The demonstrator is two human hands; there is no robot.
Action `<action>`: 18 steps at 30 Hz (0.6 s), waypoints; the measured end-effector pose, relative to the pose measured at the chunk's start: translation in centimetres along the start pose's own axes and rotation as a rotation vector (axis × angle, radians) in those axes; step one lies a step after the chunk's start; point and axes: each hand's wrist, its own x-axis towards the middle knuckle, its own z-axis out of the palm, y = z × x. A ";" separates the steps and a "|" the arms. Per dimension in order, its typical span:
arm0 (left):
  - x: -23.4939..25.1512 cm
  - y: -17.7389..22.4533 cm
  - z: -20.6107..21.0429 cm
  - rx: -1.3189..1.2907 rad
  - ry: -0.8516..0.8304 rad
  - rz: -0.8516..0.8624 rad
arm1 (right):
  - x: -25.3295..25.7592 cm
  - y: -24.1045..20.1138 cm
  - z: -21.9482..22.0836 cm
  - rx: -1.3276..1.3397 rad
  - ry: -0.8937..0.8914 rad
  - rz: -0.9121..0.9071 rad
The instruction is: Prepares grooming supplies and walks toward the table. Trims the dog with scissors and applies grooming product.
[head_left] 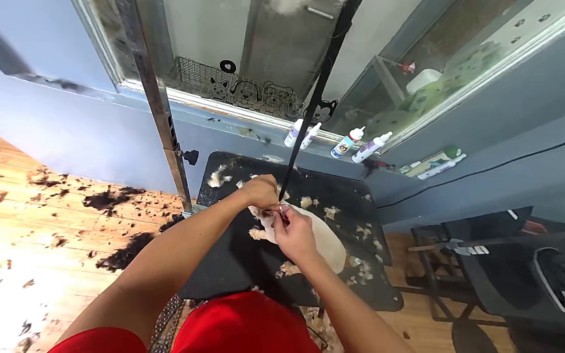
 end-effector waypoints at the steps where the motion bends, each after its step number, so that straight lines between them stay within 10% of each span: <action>1: 0.1 0.0 0.1 0.009 0.002 -0.001 | 0.4 -0.5 -0.1 0.095 -0.009 0.180; 4: 0.1 -0.1 0.1 0.001 -0.001 -0.016 | 1.7 -0.1 -1.1 0.446 -0.175 0.442; 11: 0.0 -0.7 -0.4 -0.071 -0.008 -0.034 | 2.1 2.3 -3.4 0.518 -0.630 0.158; 18: -0.1 -0.2 -0.5 -0.070 -0.007 -0.014 | 0.8 3.2 -0.1 0.499 -0.084 -0.008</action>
